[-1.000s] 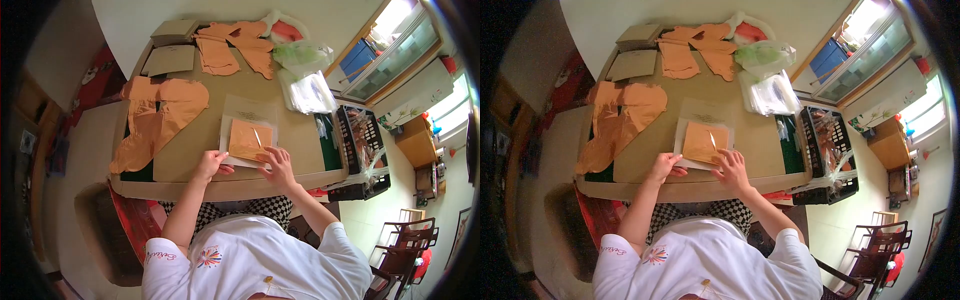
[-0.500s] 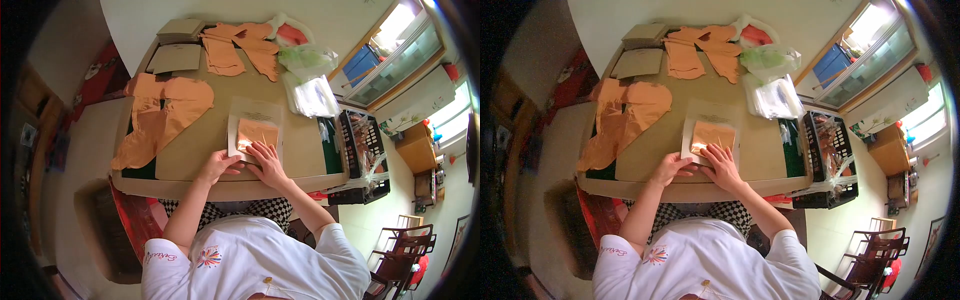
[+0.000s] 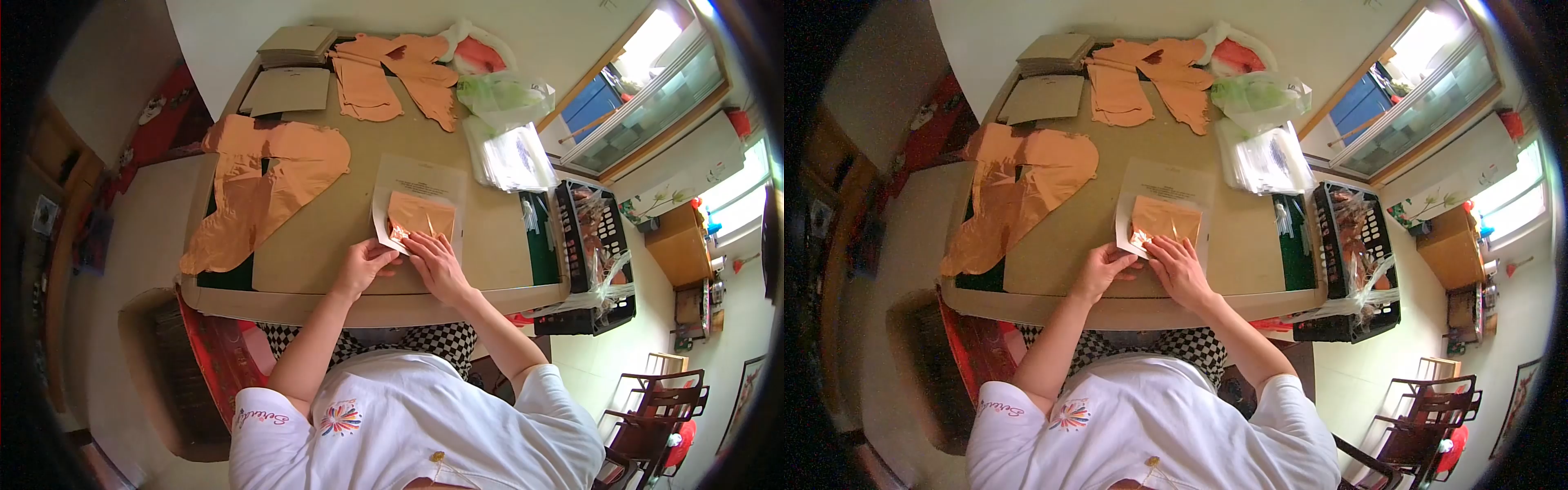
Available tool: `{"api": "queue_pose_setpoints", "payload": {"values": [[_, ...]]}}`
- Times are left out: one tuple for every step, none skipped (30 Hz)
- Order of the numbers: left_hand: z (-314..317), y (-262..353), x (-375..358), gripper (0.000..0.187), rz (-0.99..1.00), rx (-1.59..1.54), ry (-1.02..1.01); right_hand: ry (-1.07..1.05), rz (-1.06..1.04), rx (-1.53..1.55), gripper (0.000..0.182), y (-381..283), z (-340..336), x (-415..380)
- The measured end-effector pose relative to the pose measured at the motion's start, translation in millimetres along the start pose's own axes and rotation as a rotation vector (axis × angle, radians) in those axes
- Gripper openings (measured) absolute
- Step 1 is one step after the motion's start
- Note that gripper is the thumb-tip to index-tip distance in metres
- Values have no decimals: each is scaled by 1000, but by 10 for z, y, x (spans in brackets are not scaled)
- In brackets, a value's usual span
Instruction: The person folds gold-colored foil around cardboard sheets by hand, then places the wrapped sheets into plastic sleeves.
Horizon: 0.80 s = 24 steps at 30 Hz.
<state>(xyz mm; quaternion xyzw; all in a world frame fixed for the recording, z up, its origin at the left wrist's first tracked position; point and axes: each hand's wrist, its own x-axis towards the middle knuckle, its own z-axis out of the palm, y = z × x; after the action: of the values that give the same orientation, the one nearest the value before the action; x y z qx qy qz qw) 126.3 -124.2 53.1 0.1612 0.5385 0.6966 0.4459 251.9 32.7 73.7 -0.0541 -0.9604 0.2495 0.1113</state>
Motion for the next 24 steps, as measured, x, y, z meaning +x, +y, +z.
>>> {"api": "queue_pose_setpoints", "payload": {"values": [[9, 7, -2, 26, 3, 7, 5, -10, 6, 2, 38, -7, -8, 2], [18, 13, -3, 25, 7, 13, 10, -7, 5, 5, 38, -1, -2, 2], [27, 21, -2, 25, 6, 16, 17, -4, 4, 8, 38, 9, 8, 1], [36, 30, -1, 25, 6, 19, 23, -1, 3, 12, 38, 10, 10, 3], [43, 34, 0, 24, 6, 22, 29, -12, 11, 12, 38, 3, 4, 5], [49, 30, 3, 24, 9, 23, 32, -23, 18, 12, 38, -10, -9, 9], [53, 23, 7, 24, 12, 23, 35, -34, 26, 12, 37, -18, -17, 12], [57, 18, 10, 24, 16, 24, 37, -31, 26, 15, 37, -18, -18, 12], [61, 15, 11, 24, 24, 33, 34, -28, 26, 17, 37, -18, -17, 11], [64, 11, 8, 23, 33, 41, 32, -25, 27, 20, 37, -17, -16, 9], [67, 6, 5, 23, 41, 49, 30, -24, 23, 14, 37, -4, -8, 9], [68, -6, 7, 22, 41, 43, 40, -22, 18, 8, 37, 20, 7, 10], [67, -24, 13, 22, 41, 37, 50, -20, 13, 2, 37, 40, 22, 11], [63, -39, 22, 22, 42, 31, 60, -13, 4, -13, 37, 53, 36, 12], [51, -51, 34, 22, 18, 50, 73, -6, -5, -28, 37, 63, 49, 10], [41, -47, 38, 22, -6, 68, 85, 1, -12, -43, 37, 53, 47, 11], [34, -46, 42, 23, -31, 87, 97, 8, -21, -57, 36, 39, 39, 7], [31, -45, 52, 21, -29, 111, 97, 14, -30, -70, 36, 17, 26, 2], [42, -7, 56, 20, -26, 136, 97, 21, -39, -83, 36, 0, 19, 0], [48, 16, 61, 19, -24, 160, 96, 36, -39, -74, 35, 16, 42, -1], [44, 15, 69, 19, 63, 211, 118, 52, -38, -66, 35, 51, 82, -2], [45, 23, 75, 19, 151, 261, 140, 67, -38, -57, 34, 51, 92, 5], [44, 35, 83, 19, 240, 312, 161, 82, -32, -48, 32, 47, 96, 10], [31, 54, 93, 20, 350, 419, 216, 98, -25, -39, 31, 37, 96, 16]]}}
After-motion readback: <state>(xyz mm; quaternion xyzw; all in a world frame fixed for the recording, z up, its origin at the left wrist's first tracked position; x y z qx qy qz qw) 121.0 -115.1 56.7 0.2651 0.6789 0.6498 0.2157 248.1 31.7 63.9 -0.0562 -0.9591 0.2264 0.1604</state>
